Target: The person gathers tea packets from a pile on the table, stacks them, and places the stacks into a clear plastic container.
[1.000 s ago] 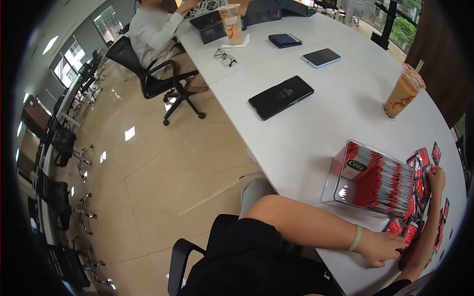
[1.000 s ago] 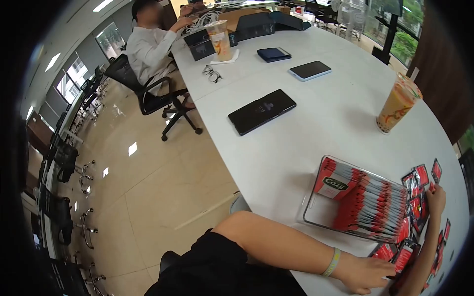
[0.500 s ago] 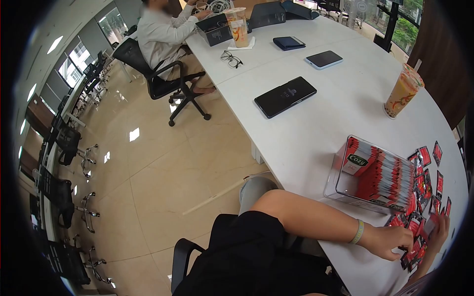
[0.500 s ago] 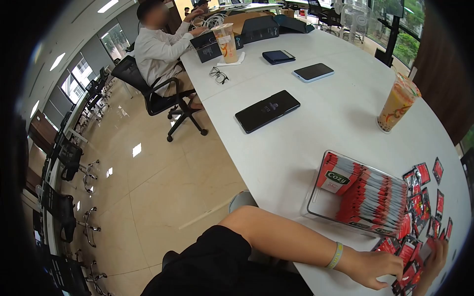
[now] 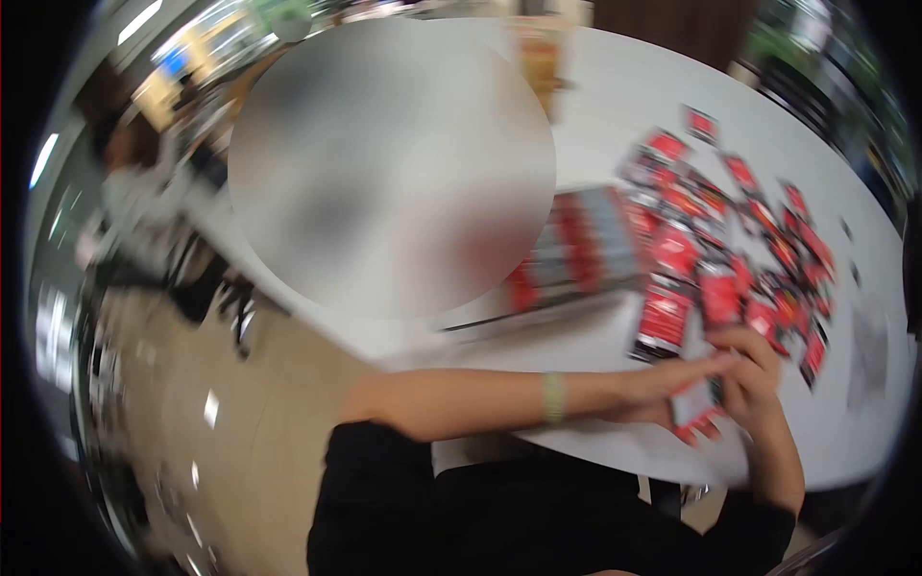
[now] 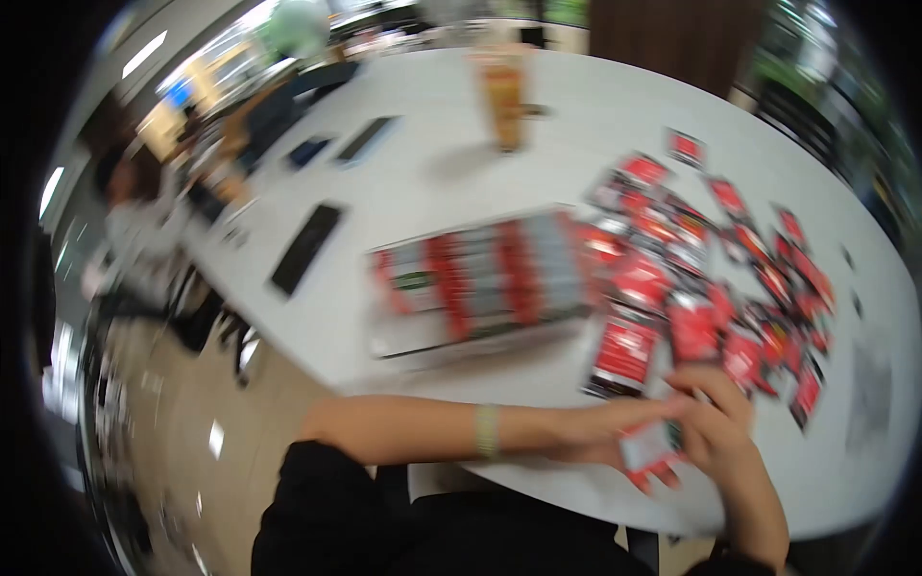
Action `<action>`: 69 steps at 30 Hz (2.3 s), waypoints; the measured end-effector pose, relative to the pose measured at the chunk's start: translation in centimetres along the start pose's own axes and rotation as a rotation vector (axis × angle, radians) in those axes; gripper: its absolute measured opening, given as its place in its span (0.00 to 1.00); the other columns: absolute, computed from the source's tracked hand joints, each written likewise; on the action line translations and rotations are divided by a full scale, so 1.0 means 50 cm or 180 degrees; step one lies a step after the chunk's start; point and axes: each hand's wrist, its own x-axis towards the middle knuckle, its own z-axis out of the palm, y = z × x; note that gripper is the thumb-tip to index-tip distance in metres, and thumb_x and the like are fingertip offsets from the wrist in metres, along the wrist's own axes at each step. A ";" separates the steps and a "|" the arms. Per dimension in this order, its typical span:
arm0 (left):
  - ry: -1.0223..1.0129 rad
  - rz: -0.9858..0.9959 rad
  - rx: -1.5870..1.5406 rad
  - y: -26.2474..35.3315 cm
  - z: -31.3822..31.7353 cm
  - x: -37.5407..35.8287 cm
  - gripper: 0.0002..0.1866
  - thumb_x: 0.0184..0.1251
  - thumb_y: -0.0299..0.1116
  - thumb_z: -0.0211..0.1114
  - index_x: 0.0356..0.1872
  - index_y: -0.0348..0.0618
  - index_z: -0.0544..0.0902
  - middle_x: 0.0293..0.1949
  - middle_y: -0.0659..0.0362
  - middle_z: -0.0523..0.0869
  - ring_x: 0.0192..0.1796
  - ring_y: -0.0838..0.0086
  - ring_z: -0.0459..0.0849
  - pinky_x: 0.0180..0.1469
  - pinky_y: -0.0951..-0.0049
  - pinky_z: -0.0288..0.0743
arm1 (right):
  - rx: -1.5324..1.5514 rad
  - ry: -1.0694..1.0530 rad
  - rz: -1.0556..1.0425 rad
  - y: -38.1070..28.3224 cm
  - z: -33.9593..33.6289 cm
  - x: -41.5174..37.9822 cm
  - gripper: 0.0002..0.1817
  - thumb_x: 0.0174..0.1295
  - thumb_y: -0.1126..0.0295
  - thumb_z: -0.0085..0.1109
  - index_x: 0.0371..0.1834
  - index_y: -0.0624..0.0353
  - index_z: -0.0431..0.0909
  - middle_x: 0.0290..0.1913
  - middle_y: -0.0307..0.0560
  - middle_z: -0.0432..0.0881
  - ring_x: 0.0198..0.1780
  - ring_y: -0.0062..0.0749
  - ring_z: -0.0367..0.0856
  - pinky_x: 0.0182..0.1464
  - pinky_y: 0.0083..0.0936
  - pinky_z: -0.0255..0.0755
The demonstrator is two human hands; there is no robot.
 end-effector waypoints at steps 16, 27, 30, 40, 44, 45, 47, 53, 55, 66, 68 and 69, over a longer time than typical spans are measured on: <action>0.0515 0.0222 -0.0356 0.048 -0.012 -0.023 0.26 0.72 0.39 0.42 0.65 0.35 0.53 0.64 0.42 0.62 0.62 0.50 0.68 0.66 0.54 0.58 | -0.2679 0.0297 0.2504 0.331 -0.249 -0.170 0.28 0.58 0.50 0.54 0.58 0.55 0.71 0.59 0.52 0.71 0.57 0.44 0.72 0.61 0.38 0.58; 0.0893 0.0458 0.0193 0.053 0.003 -0.010 0.47 0.52 0.35 0.65 0.70 0.48 0.45 0.68 0.43 0.53 0.69 0.52 0.56 0.70 0.55 0.47 | -0.2819 0.0966 0.3072 0.325 -0.271 -0.155 0.25 0.51 0.51 0.61 0.47 0.56 0.78 0.41 0.52 0.81 0.42 0.41 0.79 0.44 0.35 0.70; 0.0831 0.0714 -0.0321 0.057 0.003 -0.012 0.40 0.57 0.30 0.59 0.69 0.47 0.47 0.67 0.42 0.54 0.69 0.53 0.55 0.70 0.58 0.47 | -0.2355 0.0976 0.3466 0.349 -0.272 -0.177 0.24 0.45 0.52 0.66 0.43 0.55 0.81 0.33 0.47 0.82 0.37 0.38 0.81 0.37 0.33 0.70; 0.0772 0.0848 -0.0578 0.053 -0.011 -0.016 0.32 0.62 0.32 0.56 0.65 0.39 0.54 0.64 0.45 0.62 0.67 0.54 0.60 0.69 0.57 0.52 | 0.0682 0.2190 0.1789 0.180 -0.181 -0.025 0.11 0.58 0.70 0.58 0.43 0.59 0.77 0.28 0.36 0.80 0.28 0.13 0.75 0.28 0.11 0.66; 0.0922 0.0443 0.0057 0.045 -0.009 -0.015 0.35 0.60 0.33 0.58 0.68 0.46 0.52 0.62 0.47 0.65 0.65 0.54 0.63 0.68 0.52 0.53 | 0.1212 0.0220 0.1646 0.068 -0.049 -0.007 0.17 0.48 0.74 0.67 0.43 0.57 0.78 0.32 0.36 0.80 0.24 0.16 0.75 0.23 0.18 0.69; 0.0996 0.0371 0.0119 0.041 -0.002 -0.011 0.30 0.62 0.33 0.58 0.64 0.44 0.58 0.58 0.52 0.69 0.62 0.62 0.67 0.65 0.58 0.59 | 0.0644 0.0039 0.1256 0.043 -0.024 -0.004 0.18 0.46 0.71 0.69 0.42 0.57 0.78 0.32 0.38 0.79 0.24 0.20 0.76 0.23 0.19 0.69; 0.1057 0.0273 0.0252 0.038 0.002 -0.006 0.21 0.67 0.33 0.56 0.59 0.40 0.64 0.51 0.59 0.74 0.55 0.74 0.74 0.61 0.66 0.67 | 0.0087 -0.0157 0.0852 0.033 -0.004 0.001 0.19 0.44 0.69 0.70 0.42 0.57 0.78 0.31 0.41 0.78 0.24 0.24 0.76 0.23 0.20 0.70; 0.1043 0.0180 0.0163 0.033 0.008 -0.002 0.21 0.68 0.26 0.44 0.61 0.32 0.59 0.56 0.47 0.71 0.60 0.57 0.71 0.65 0.57 0.62 | -0.0592 0.0149 0.0398 0.101 -0.055 -0.004 0.16 0.47 0.64 0.67 0.36 0.61 0.78 0.33 0.46 0.78 0.35 0.37 0.78 0.37 0.29 0.72; 0.1053 0.0196 0.0101 0.036 0.009 -0.002 0.21 0.69 0.27 0.44 0.62 0.32 0.59 0.57 0.46 0.70 0.60 0.58 0.71 0.63 0.60 0.65 | -0.0488 0.0581 0.0953 0.141 -0.105 -0.010 0.13 0.49 0.67 0.65 0.35 0.62 0.78 0.34 0.47 0.79 0.37 0.37 0.78 0.42 0.29 0.70; 0.0688 0.0367 -0.0127 0.037 -0.008 -0.018 0.35 0.59 0.44 0.51 0.68 0.47 0.52 0.43 0.48 0.73 0.39 0.61 0.78 0.47 0.53 0.73 | -0.0825 0.0436 0.2341 0.294 -0.226 -0.109 0.23 0.60 0.59 0.55 0.53 0.64 0.74 0.46 0.53 0.80 0.46 0.41 0.76 0.50 0.30 0.67; 0.0577 0.0392 -0.0151 0.036 -0.017 -0.017 0.35 0.59 0.46 0.50 0.67 0.47 0.53 0.44 0.48 0.73 0.38 0.60 0.77 0.47 0.52 0.73 | -0.0616 0.0587 0.2674 0.304 -0.234 -0.114 0.21 0.61 0.59 0.54 0.53 0.62 0.74 0.46 0.52 0.80 0.48 0.39 0.77 0.51 0.29 0.66; 0.0459 0.0412 -0.0168 0.037 -0.020 -0.017 0.35 0.60 0.48 0.50 0.67 0.46 0.53 0.44 0.48 0.73 0.37 0.60 0.77 0.46 0.51 0.73 | -0.1424 0.0671 0.2019 0.341 -0.237 -0.135 0.21 0.60 0.60 0.55 0.53 0.61 0.75 0.45 0.52 0.81 0.48 0.39 0.77 0.53 0.29 0.66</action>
